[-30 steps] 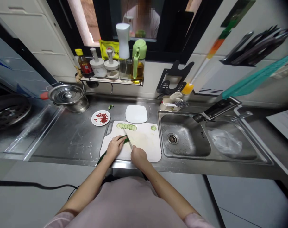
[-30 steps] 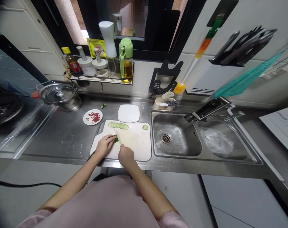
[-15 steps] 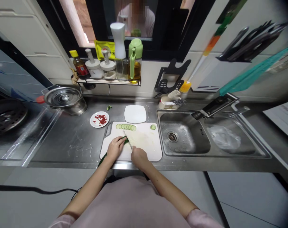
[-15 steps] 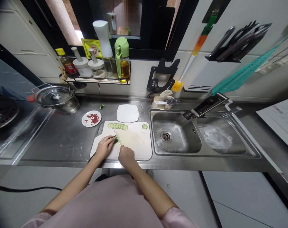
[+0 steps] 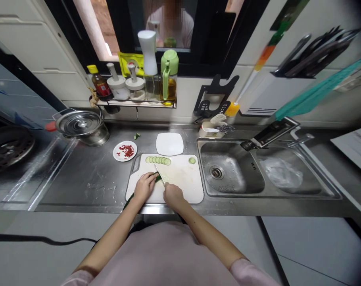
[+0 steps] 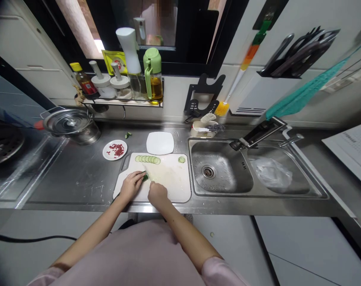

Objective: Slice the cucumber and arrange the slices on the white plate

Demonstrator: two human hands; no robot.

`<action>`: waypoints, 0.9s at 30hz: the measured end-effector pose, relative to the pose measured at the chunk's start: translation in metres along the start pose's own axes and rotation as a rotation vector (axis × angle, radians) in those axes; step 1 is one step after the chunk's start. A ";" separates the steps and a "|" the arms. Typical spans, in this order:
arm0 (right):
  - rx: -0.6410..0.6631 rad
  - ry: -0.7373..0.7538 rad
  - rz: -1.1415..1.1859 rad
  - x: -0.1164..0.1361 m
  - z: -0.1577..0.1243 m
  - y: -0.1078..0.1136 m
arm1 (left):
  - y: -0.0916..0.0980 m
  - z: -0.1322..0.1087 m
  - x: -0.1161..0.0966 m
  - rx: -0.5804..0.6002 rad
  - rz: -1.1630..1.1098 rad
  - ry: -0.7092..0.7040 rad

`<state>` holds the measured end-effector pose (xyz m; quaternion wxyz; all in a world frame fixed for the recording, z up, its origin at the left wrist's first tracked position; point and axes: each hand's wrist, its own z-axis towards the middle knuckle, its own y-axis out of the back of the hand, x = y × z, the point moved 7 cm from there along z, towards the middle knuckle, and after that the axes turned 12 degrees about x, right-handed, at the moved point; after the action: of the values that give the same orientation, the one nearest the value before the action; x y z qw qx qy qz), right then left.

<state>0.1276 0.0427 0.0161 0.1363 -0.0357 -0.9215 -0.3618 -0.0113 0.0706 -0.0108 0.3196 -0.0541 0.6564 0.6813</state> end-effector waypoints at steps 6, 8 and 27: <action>0.009 -0.009 -0.008 -0.003 0.004 -0.005 | -0.001 0.000 0.001 -0.010 0.005 -0.010; 0.002 -0.007 -0.005 -0.003 0.005 -0.006 | -0.002 -0.001 0.002 -0.010 0.008 -0.010; 0.013 -0.006 -0.006 -0.003 0.008 -0.008 | -0.001 0.000 0.002 -0.011 0.004 -0.003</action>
<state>0.1277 0.0423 0.0040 0.1327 -0.0330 -0.9244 -0.3561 -0.0122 0.0714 -0.0131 0.3188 -0.0534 0.6523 0.6856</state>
